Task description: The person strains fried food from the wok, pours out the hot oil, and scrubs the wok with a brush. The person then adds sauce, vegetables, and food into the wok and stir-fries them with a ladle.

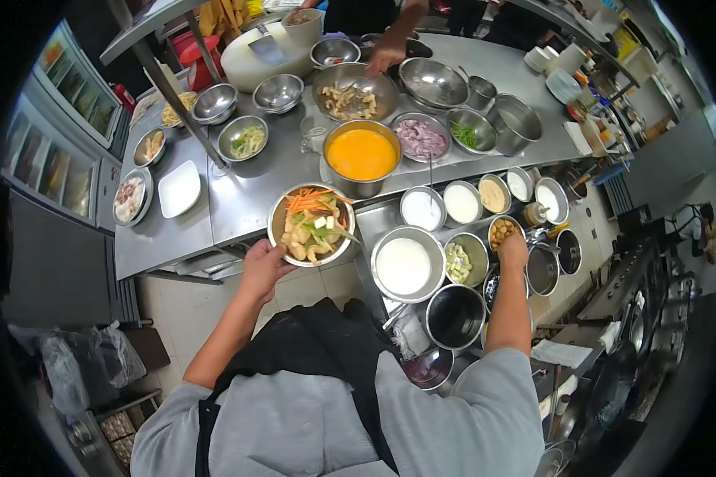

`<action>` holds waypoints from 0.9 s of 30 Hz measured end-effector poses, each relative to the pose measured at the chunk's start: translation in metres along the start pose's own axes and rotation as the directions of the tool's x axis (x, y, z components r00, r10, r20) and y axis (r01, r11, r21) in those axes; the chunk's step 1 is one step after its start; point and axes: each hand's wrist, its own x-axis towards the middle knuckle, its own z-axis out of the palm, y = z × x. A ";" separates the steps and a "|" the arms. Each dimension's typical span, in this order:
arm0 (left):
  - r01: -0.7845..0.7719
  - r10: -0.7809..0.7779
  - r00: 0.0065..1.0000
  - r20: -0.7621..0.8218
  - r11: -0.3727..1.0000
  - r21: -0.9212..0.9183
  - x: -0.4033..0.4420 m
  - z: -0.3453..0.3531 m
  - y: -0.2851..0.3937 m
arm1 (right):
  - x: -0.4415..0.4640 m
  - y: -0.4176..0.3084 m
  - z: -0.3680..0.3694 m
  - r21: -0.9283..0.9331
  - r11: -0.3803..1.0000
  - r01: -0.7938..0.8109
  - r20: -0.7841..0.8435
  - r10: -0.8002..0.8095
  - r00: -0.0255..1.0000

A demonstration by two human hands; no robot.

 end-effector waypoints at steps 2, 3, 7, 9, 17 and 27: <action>0.005 -0.005 1.000 0.020 1.000 0.013 -0.001 0.004 0.005 | 0.000 0.001 -0.007 -0.027 1.000 0.007 -0.023 -0.008 1.000; 0.018 -0.018 1.000 0.008 0.999 0.028 -0.005 0.008 0.010 | -0.002 0.001 -0.012 -0.037 0.999 0.011 -0.034 -0.012 0.999; 0.007 -0.007 1.000 -0.003 1.000 0.012 -0.006 0.008 0.013 | -0.008 -0.008 -0.035 0.074 0.959 0.274 -0.314 -0.238 0.919; 0.004 -0.004 1.000 0.016 1.000 -0.003 -0.006 0.008 0.015 | -0.040 -0.063 -0.068 0.736 0.675 0.057 0.045 -0.133 0.990; -0.020 0.019 0.997 0.071 1.000 0.019 0.008 -0.001 0.006 | -0.178 -0.277 -0.075 0.728 0.387 0.566 0.007 -0.830 0.558; -0.123 0.118 0.989 0.086 0.991 0.051 0.010 -0.045 0.016 | -0.260 -0.352 -0.061 0.111 -0.158 0.981 -0.107 -0.983 -0.146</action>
